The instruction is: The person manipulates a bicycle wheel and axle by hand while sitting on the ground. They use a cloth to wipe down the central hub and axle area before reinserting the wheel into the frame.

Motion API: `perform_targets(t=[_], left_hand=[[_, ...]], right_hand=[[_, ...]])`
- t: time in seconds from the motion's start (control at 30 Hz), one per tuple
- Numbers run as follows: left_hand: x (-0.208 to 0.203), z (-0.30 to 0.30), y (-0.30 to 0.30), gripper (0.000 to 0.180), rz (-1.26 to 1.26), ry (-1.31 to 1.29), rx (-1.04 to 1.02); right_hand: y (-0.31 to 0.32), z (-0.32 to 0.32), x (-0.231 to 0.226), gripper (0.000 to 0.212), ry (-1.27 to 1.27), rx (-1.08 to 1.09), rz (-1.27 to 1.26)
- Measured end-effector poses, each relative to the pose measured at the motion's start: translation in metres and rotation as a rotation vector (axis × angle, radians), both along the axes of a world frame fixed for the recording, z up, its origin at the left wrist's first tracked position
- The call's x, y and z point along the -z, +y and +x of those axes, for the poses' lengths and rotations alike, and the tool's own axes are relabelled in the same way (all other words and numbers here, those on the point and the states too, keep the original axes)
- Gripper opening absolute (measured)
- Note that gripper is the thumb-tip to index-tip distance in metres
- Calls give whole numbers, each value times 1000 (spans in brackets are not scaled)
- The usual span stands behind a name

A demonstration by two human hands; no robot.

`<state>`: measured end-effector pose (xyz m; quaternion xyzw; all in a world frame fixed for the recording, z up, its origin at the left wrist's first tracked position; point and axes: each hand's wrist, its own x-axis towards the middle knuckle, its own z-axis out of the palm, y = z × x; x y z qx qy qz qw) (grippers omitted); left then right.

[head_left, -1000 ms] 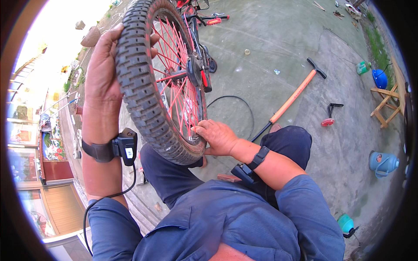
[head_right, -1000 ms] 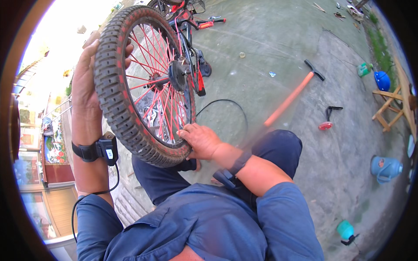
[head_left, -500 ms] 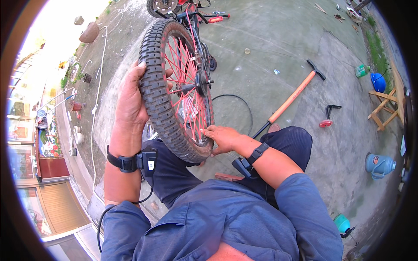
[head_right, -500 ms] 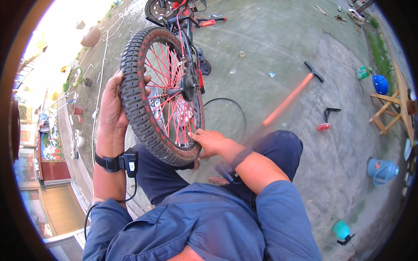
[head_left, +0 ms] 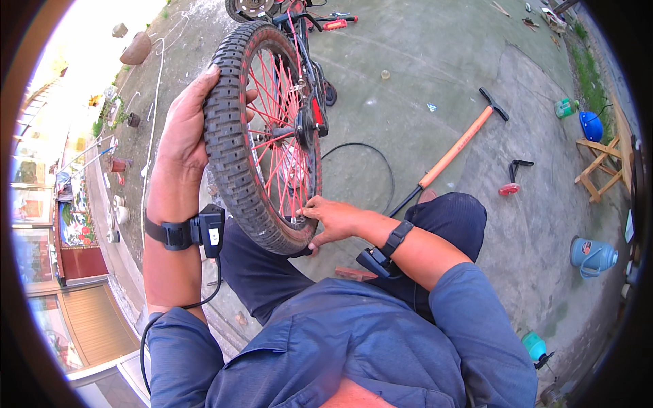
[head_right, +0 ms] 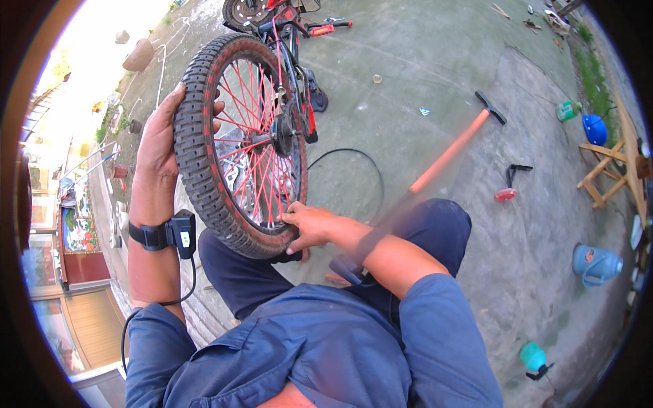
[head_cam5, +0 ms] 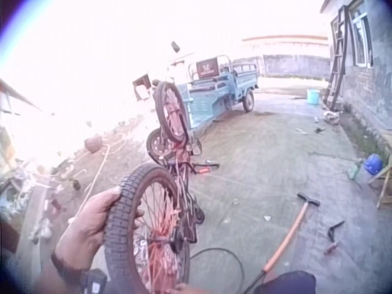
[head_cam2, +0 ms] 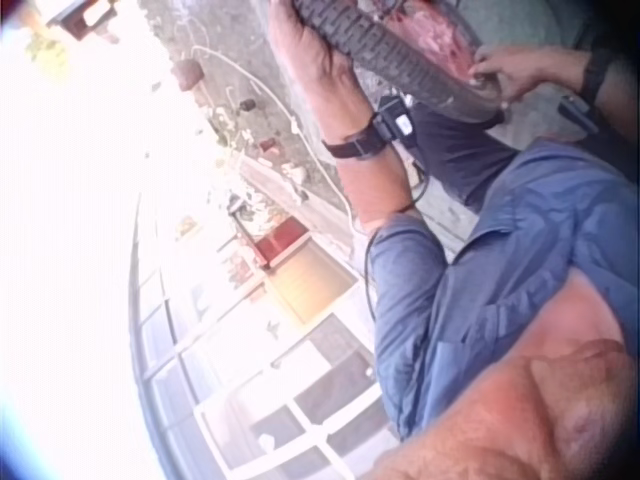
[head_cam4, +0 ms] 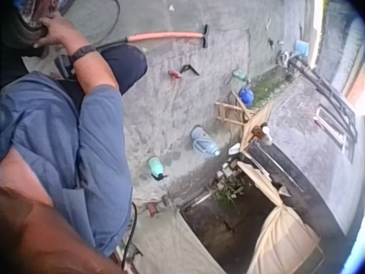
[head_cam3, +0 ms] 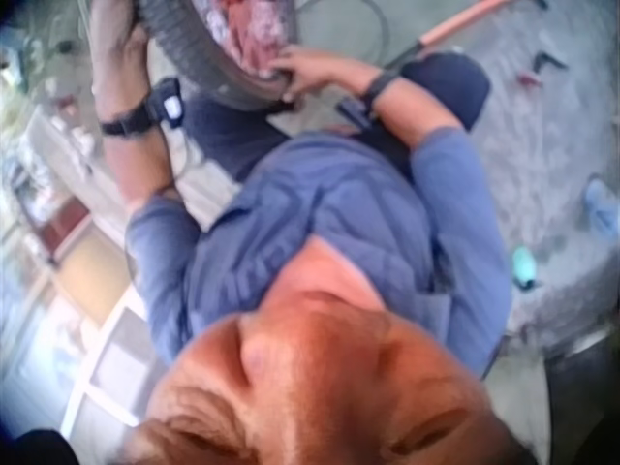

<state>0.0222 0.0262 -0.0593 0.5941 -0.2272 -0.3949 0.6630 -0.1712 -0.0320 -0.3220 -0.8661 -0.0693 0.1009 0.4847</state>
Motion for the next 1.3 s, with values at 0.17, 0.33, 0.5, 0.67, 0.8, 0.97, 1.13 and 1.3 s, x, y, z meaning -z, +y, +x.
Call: perform_targets(t=[0.17, 0.33, 0.5, 0.67, 0.8, 0.97, 1.13, 1.3], left_hand=[[11, 18, -18, 37, 34, 71, -29], [15, 15, -20, 36, 48, 93, -8], [19, 17, -18, 42, 70, 45, 37], [20, 8, -15, 42, 75, 18, 50], [20, -5, -13, 37, 40, 2, -4], [31, -45, 25, 46, -44, -153, 0], [62, -83, 64, 66, 49, -319, -89], [97, -99, 94, 85, 98, -474, -136]], right_hand=[[5, 2, 5, 90, 7, -34, 39], [7, 4, 22, 91, 14, -21, 150], [10, 8, 32, 92, 1, -28, 164], [13, 7, 42, 89, 14, -4, 209], [14, 8, 46, 90, -10, -8, 215], [14, 8, 39, 91, 33, -6, 229], [9, 8, 36, 89, -31, -20, 162], [-19, 3, -40, 75, 60, 162, 267]])
